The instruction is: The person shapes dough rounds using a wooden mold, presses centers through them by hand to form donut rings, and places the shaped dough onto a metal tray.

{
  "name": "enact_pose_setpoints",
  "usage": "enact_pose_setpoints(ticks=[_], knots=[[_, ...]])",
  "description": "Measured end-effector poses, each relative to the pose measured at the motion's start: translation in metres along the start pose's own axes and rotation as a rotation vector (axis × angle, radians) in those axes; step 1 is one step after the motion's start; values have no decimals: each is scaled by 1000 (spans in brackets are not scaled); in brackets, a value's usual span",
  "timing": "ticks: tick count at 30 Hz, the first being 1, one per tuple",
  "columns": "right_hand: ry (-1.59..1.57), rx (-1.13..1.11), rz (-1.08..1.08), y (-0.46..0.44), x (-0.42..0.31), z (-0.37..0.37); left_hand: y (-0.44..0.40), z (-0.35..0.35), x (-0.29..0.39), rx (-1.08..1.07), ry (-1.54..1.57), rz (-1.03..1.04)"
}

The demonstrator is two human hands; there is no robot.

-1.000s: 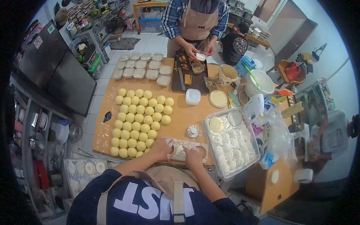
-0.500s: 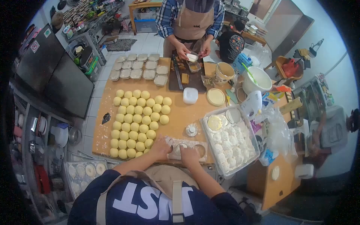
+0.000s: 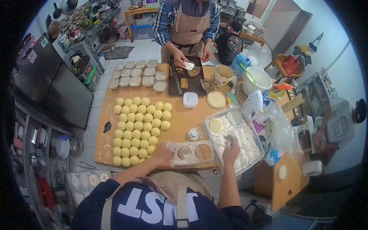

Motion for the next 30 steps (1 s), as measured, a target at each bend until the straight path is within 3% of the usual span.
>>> enact_pose_setpoints(ticks=[1, 4, 5, 7, 9, 12, 18, 21, 24, 27, 30], knots=[[-136, 136, 155, -1, 15, -14, 10, -14, -6, 3, 50, -21], [-122, -114, 195, 11, 67, 10, 46, -52, -38, 107, 279, -158], [229, -348, -37, 26, 60, 41, 60, -57, -56, 204, 408, -255], [443, -676, 216, 69, 91, 92, 85, -66, -81, 298, 507, -424], [471, -777, 230, 97, 85, 126, 106, -73, -95, 290, 451, -570], [609, -957, 32, 112, 93, 166, 126, -74, -102, 255, 492, -683], [772, -1240, -69, 123, 108, 190, 140, -61, -92, 284, 519, -736], [640, -1292, -78, 125, 111, 193, 146, -55, -82, 277, 493, -798], [573, -1342, 107, 120, 105, 179, 145, -51, -68, 285, 399, -821], [486, -1254, 123, 95, 107, 152, 135, -53, -49, 202, 420, -777], [286, -1183, 382, 58, 124, 108, 117, -55, -23, 194, 264, -680]])
Point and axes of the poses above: each hand's wrist, its own y-axis away from the middle knuckle, its own z-axis out of the palm, x = y × z, the point moved 10 cm from there along -y, towards the middle knuckle, and after that the axes turned 15 degrees about -y, right-handed, at the moved point
